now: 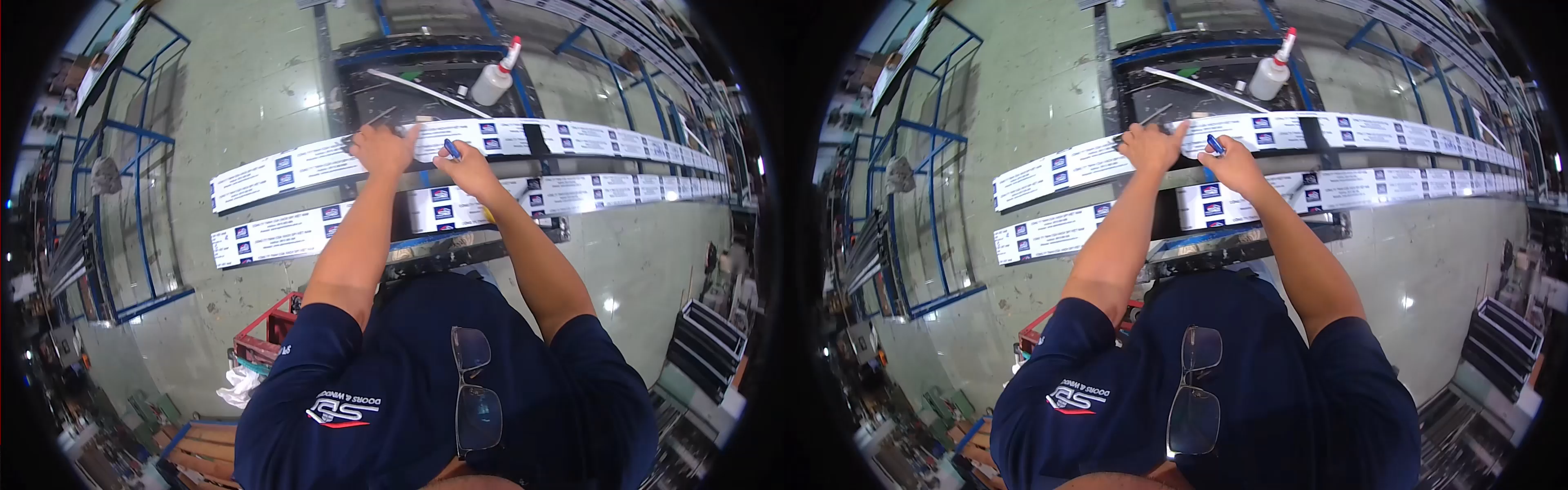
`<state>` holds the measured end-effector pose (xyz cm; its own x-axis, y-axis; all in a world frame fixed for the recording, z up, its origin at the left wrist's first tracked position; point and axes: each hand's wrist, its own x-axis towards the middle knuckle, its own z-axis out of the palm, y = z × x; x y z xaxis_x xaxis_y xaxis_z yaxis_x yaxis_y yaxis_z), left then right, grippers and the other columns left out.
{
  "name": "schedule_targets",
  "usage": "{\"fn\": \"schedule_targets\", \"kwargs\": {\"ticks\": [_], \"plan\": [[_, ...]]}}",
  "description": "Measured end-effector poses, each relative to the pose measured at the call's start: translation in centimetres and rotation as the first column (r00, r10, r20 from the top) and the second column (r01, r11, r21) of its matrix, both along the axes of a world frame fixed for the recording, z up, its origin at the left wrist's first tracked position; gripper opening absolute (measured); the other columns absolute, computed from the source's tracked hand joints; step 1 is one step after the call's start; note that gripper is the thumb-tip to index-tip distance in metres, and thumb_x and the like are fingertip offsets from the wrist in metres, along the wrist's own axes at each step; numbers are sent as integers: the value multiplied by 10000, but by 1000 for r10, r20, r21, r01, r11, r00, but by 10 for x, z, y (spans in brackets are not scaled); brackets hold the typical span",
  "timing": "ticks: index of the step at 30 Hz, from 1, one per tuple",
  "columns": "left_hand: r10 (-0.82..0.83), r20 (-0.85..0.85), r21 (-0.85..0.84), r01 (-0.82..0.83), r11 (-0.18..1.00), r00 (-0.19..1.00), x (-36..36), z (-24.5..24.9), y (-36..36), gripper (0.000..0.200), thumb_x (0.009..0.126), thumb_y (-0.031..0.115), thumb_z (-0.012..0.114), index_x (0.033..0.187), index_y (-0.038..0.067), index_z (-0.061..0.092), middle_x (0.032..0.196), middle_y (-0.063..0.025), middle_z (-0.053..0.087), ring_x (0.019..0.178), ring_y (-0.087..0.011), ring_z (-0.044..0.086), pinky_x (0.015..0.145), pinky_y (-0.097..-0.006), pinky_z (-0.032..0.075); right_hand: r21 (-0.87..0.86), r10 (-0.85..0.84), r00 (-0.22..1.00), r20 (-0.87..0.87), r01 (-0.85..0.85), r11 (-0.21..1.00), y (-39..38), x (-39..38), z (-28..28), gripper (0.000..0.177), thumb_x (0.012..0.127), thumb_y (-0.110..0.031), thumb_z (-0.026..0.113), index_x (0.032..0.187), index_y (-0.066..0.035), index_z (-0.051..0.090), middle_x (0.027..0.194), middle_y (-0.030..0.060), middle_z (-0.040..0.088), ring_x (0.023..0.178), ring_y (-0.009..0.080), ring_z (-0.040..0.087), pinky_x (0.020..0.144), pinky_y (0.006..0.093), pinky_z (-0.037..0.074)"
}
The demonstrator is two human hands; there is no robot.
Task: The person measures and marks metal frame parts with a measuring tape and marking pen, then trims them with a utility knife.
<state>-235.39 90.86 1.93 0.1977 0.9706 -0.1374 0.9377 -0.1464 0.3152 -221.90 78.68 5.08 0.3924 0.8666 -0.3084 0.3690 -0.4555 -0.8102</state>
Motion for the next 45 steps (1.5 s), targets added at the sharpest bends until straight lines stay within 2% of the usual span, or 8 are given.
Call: {"fn": "schedule_targets", "kwargs": {"ticks": [3,11,20,29,34,37,39,45], "plan": [[-46,12,64,45,997,999,11,-20,17,420,935,419,539,1121,116,763,1214,-168,626,1190,-361,549,1002,-517,367,145,-51,997,51,44,988,-54,39,-2,306,884,-270,753,1041,-20,674,894,92,708,822,169,650,771,320,516],[-573,334,369,456,810,748,20,-36,-2,156,911,161,613,873,19,668,1025,-184,620,950,-402,633,824,-498,514,7,-490,869,72,491,871,-217,113,13,232,891,-232,721,979,-24,665,779,45,649,712,141,582,671,310,469],[-116,303,110,86,990,946,16,-18,-36,186,884,136,687,1005,2,643,1019,-206,662,969,-411,652,826,-483,514,-10,-394,912,117,398,918,-255,138,-5,257,915,-210,706,1061,-12,632,795,43,625,699,117,562,673,291,466],[47,456,-15,-45,999,889,10,4,-81,224,903,90,681,1122,47,682,930,-157,746,871,-287,728,765,-384,552,44,-210,975,73,207,977,-216,206,-13,313,911,-231,708,1102,2,625,909,123,691,783,201,636,752,336,502],[50,502,-39,-35,999,863,35,12,-129,518,850,273,796,1266,39,594,1136,-143,635,774,-246,619,708,-380,530,-90,47,998,44,-43,995,-177,204,-3,301,912,-231,712,1123,-34,626,882,137,681,766,221,631,735,334,500],[-218,432,-149,308,940,875,70,35,-182,707,784,394,843,1326,43,554,1304,-208,548,1246,-376,529,1052,-444,444,-21,152,988,35,-151,988,-159,200,-17,285,917,-219,709,1113,-31,626,876,126,680,770,210,633,738,331,502],[-436,390,4,472,882,811,79,14,-201,753,706,393,884,1295,60,555,1259,-199,553,1208,-420,518,1041,-482,439,64,209,978,28,-210,976,-149,197,-24,274,906,-240,719,1081,-52,622,860,168,705,816,327,708,734,381,530],[-316,399,193,258,946,861,71,4,-188,755,751,326,874,1334,33,493,1284,-221,532,1189,-426,518,1027,-484,434,6,276,958,73,-277,961,-137,197,3,261,909,-235,706,1080,-57,621,885,185,701,826,346,693,747,399,524]]}}
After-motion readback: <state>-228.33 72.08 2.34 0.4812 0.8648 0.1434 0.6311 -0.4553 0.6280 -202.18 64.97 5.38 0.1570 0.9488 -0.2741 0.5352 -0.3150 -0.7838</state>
